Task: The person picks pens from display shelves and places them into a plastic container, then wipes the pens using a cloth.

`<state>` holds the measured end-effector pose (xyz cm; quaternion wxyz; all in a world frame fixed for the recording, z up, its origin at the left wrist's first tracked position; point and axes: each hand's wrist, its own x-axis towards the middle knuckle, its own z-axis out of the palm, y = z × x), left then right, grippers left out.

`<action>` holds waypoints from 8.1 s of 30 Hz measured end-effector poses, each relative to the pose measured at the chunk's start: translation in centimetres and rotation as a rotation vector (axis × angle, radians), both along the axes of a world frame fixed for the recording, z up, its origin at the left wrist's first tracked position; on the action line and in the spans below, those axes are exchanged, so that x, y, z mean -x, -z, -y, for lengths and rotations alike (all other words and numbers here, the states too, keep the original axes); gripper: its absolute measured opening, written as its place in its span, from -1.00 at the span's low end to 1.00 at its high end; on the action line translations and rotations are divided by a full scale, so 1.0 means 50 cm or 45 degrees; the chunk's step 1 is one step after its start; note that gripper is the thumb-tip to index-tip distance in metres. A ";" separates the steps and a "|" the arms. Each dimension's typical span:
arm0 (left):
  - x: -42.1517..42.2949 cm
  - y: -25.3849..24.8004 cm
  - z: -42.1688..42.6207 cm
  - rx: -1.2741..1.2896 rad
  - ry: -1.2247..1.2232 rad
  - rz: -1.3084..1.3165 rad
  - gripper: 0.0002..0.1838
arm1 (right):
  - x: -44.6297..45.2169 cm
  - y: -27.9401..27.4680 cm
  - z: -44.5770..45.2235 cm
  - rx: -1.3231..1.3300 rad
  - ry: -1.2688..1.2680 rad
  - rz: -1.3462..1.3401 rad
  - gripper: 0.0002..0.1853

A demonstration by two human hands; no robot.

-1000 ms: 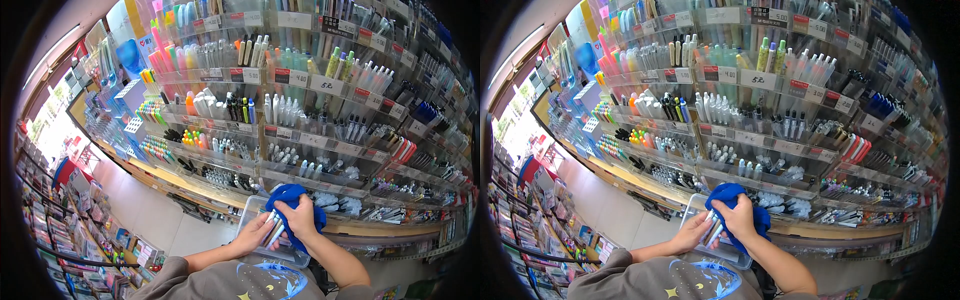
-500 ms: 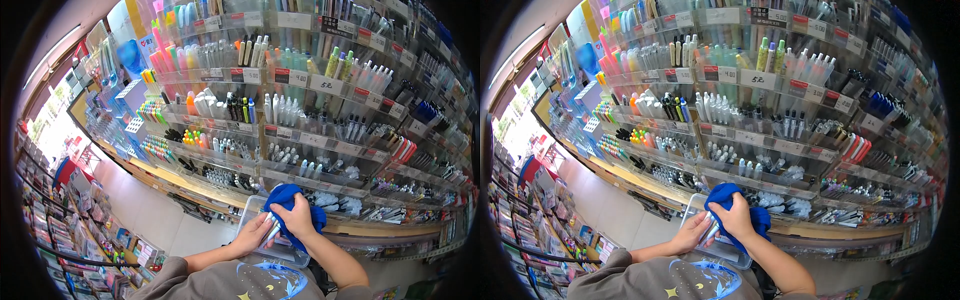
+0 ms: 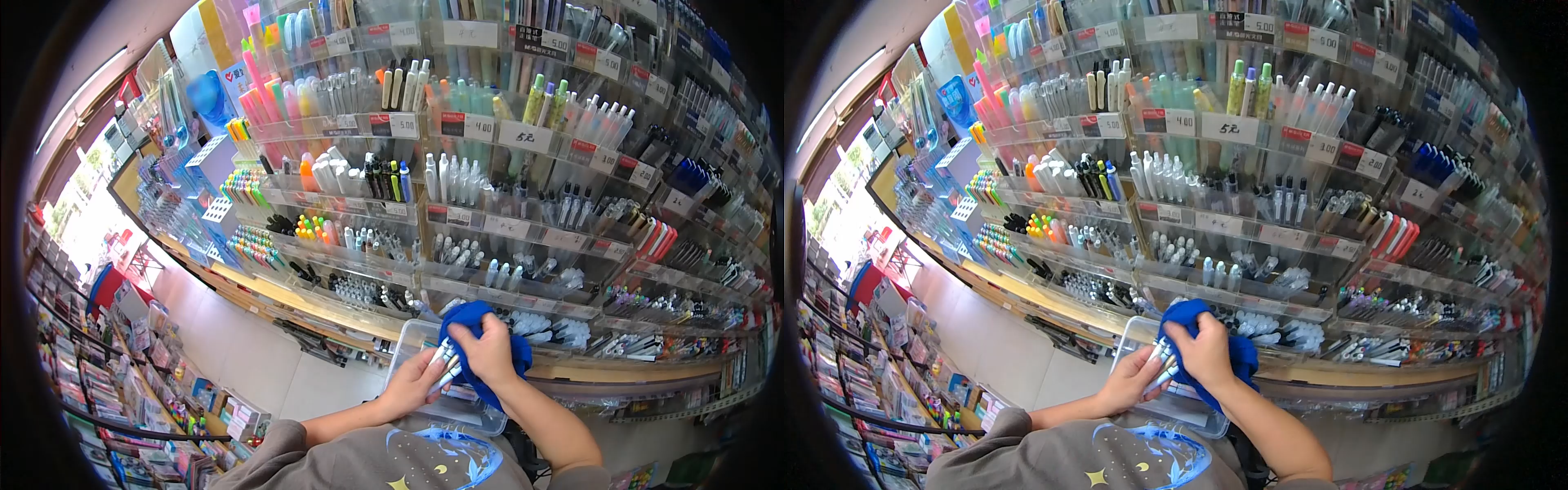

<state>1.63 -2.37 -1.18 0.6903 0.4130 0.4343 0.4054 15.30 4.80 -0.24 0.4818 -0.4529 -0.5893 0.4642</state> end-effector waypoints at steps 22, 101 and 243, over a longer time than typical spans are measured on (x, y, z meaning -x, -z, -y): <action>0.006 0.003 -0.004 -0.052 -0.169 0.056 -0.87 | 0.002 -0.001 0.006 0.156 0.000 -0.156 -0.95; 0.019 -0.007 -0.003 0.083 -0.144 0.132 -0.73 | 0.015 -0.029 0.028 -0.163 -0.146 -0.018 -0.89; 0.000 0.018 -0.002 0.206 0.438 0.331 -0.78 | 0.006 -0.032 0.024 0.227 -0.401 -0.368 -0.74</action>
